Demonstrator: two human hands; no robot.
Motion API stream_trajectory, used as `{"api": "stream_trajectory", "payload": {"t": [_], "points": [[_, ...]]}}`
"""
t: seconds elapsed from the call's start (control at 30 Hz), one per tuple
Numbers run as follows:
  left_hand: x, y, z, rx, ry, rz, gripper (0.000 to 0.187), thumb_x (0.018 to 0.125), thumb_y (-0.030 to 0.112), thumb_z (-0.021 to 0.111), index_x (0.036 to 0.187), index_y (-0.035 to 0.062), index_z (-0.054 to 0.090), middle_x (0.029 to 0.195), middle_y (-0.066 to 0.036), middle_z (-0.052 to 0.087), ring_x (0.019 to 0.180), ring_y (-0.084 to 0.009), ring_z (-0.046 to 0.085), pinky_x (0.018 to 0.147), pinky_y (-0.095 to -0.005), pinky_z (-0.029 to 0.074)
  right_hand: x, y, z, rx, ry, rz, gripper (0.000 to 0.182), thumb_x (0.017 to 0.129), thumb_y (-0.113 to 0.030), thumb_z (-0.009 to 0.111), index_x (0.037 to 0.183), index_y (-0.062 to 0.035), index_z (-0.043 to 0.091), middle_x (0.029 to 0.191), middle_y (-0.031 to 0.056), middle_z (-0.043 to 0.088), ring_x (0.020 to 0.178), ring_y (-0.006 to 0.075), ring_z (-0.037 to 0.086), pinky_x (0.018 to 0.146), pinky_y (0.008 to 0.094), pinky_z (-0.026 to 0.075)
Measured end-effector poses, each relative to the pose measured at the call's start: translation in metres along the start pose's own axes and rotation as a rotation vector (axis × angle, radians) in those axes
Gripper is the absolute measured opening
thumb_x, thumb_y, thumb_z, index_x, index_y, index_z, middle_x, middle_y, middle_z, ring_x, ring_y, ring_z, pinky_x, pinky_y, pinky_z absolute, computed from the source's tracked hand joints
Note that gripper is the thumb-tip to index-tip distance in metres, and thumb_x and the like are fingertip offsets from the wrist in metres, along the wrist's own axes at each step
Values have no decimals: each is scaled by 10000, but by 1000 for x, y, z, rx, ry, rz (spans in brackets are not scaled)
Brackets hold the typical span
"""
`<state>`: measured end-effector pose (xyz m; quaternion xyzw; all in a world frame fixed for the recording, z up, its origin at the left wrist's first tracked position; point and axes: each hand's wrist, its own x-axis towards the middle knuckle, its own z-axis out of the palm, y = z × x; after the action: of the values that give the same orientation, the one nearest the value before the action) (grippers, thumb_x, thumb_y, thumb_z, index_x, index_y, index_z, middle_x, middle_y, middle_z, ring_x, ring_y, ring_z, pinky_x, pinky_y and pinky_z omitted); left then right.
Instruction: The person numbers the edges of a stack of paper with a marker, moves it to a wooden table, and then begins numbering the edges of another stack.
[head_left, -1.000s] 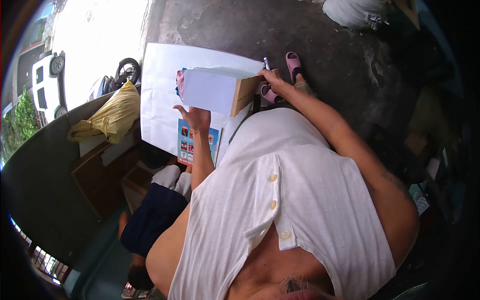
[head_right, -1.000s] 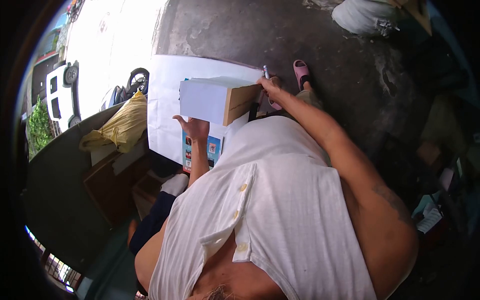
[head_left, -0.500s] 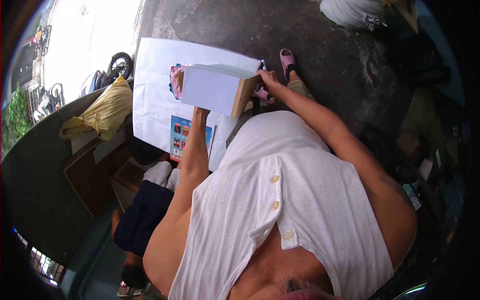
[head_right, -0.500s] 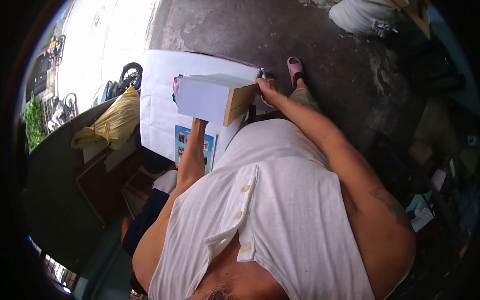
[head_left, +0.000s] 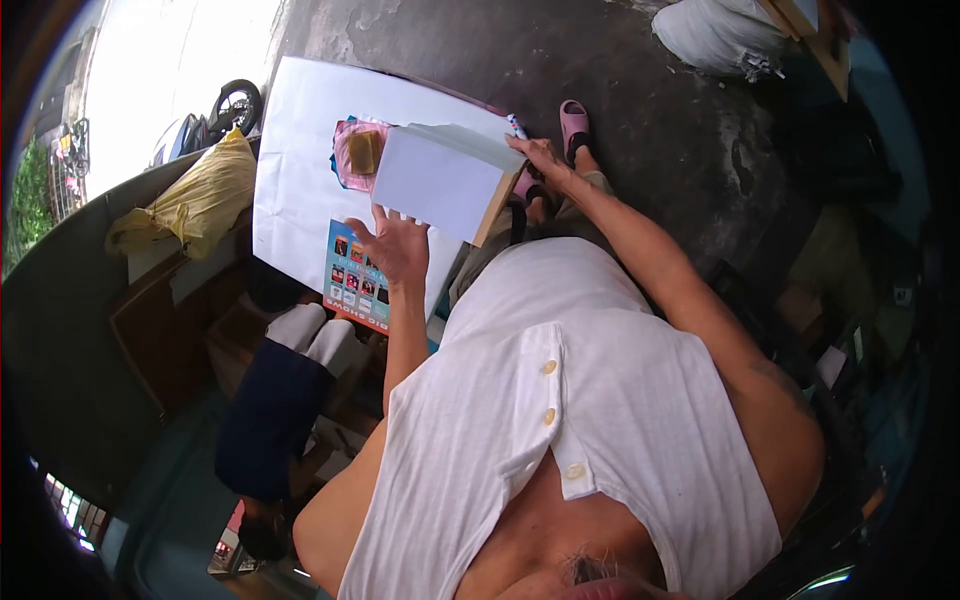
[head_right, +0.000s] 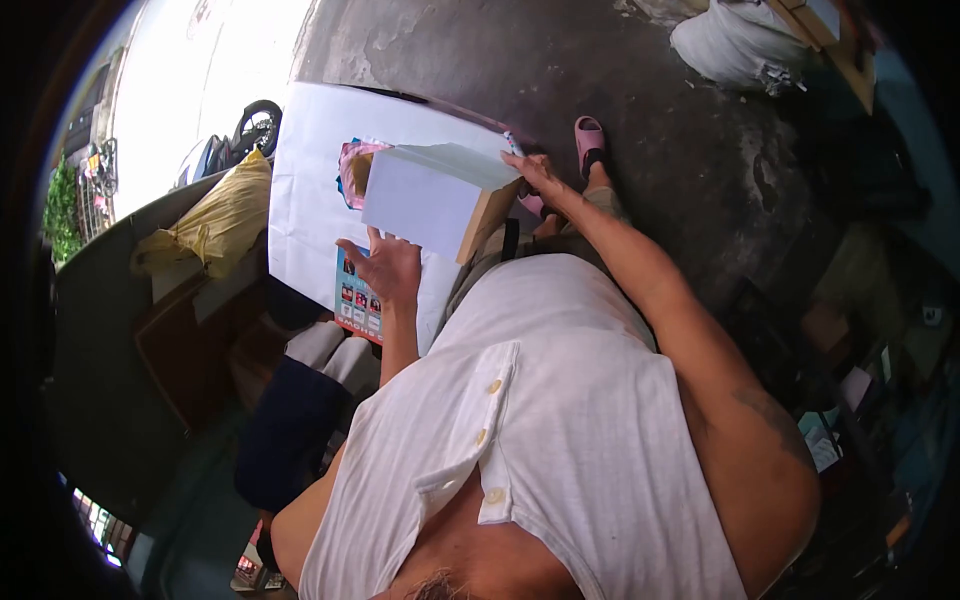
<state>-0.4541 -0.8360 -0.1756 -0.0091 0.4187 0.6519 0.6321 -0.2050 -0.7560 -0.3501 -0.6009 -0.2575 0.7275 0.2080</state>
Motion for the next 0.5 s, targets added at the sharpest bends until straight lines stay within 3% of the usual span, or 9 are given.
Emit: {"api": "stream_trajectory", "payload": {"t": [0.03,0.13,0.17,0.2,0.27,0.3,0.4,0.43,0.5], "points": [[-6,2,-1,50,-60,-52,921,859,634,628,1537,140,247,1500,-109,381,1374,-300,368,1140,-496,287,1,-6,-2,-59,-65,-2,502,801,-531,709,836,-31,687,721,16,599,629,99,530,535,290,369],[-5,-15,19,332,-2,-48,818,857,487,711,1468,94,335,1414,-80,468,1293,-252,462,1091,-450,360,-1,-18,7,-227,-34,-135,610,777,-605,712,878,-4,721,811,53,661,746,136,596,618,307,434],[-4,-20,28,269,67,-66,719,831,334,758,1401,79,402,1328,-54,514,1235,-221,503,1060,-408,397,-4,-26,4,-298,-62,-48,657,773,-607,714,952,25,732,862,77,686,810,165,628,698,310,463],[1,-29,22,314,118,-36,654,825,296,741,1358,64,441,1252,-46,545,1191,-208,526,1039,-381,418,1,-26,1,-347,-67,-77,656,773,-605,716,954,25,732,864,79,689,807,163,629,692,306,462],[-1,-28,31,306,121,-30,638,824,251,722,1364,67,436,1214,-62,566,1173,-227,549,1025,-396,445,14,-14,-2,-440,-81,-125,655,773,-601,720,959,26,733,868,84,695,801,160,632,680,297,461],[-2,-28,24,314,141,-42,640,823,258,720,1362,63,436,1205,-66,568,1162,-230,557,1012,-398,457,0,-17,0,-235,-166,-30,620,790,-570,720,960,26,732,859,77,682,784,151,621,662,296,460],[3,-26,12,354,166,-85,640,820,283,713,1349,51,439,1164,-80,576,1127,-240,580,978,-394,486,15,14,-5,-339,-290,-26,565,811,-522,718,958,23,733,845,71,672,771,145,610,644,297,455],[0,-24,15,373,158,-109,637,820,297,710,1342,48,443,1142,-85,580,1114,-243,587,968,-387,490,14,23,0,-222,-255,56,713,759,-650,690,996,20,744,853,72,689,772,175,619,662,315,463],[-1,-24,18,404,150,-131,642,819,319,703,1336,42,442,1121,-95,584,1090,-249,599,944,-384,504,13,24,3,-203,-258,-12,702,762,-655,687,987,7,750,866,86,694,791,177,628,680,327,468]]}}
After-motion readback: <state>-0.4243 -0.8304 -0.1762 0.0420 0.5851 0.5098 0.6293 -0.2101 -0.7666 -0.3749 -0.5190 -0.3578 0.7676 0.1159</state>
